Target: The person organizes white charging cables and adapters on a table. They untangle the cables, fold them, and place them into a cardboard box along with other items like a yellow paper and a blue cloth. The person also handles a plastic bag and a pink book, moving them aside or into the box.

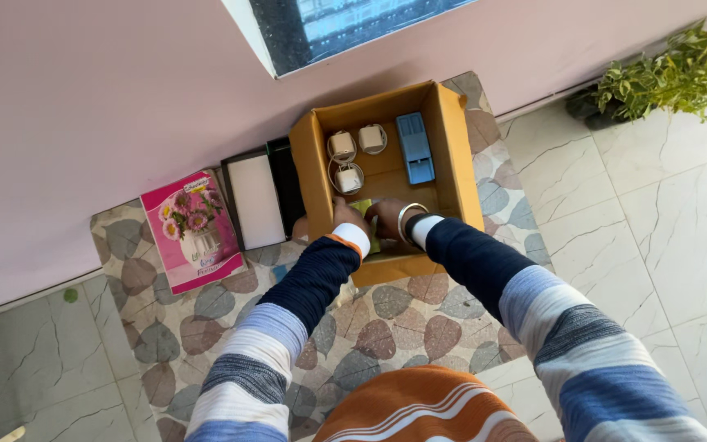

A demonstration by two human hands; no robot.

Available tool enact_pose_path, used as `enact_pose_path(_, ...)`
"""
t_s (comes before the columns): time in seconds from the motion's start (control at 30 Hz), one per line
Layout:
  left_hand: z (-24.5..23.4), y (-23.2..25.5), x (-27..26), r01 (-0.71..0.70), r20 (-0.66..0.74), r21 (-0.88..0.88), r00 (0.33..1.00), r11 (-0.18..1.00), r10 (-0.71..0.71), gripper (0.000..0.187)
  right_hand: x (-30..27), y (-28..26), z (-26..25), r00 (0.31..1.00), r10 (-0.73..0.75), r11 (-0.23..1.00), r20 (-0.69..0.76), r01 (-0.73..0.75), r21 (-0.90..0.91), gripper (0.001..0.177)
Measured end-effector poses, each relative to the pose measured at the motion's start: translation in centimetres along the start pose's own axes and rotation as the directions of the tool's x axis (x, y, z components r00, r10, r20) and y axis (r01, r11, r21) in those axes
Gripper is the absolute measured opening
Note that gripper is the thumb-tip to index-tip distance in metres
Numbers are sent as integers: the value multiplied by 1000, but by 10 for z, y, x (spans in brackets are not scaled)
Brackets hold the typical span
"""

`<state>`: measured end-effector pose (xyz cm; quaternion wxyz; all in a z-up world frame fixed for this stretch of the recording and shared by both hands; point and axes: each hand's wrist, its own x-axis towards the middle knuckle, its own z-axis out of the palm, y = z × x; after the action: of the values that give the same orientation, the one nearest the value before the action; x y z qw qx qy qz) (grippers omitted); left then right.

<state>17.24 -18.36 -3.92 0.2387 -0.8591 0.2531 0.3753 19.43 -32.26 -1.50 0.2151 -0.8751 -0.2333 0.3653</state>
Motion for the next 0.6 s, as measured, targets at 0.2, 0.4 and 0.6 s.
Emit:
enact_pose_path(0.2, -28, -9, -35, -132, 167, 142, 980, 981, 107, 42, -20, -30, -23, 982, -78, 882, 173, 149, -447, 54)
enact_pose_path(0.4, -38, -12, -45, -87, 134, 131, 989, 988, 69, 42, -45, -52, -37, 925, 21, 800, 379, 212, -561, 53)
enact_pose_path(0.6, -33, -11, -40, -101, 149, 171, 986, 980, 75, 44, -48, -54, -34, 912, 24, 821, 409, 215, -529, 45)
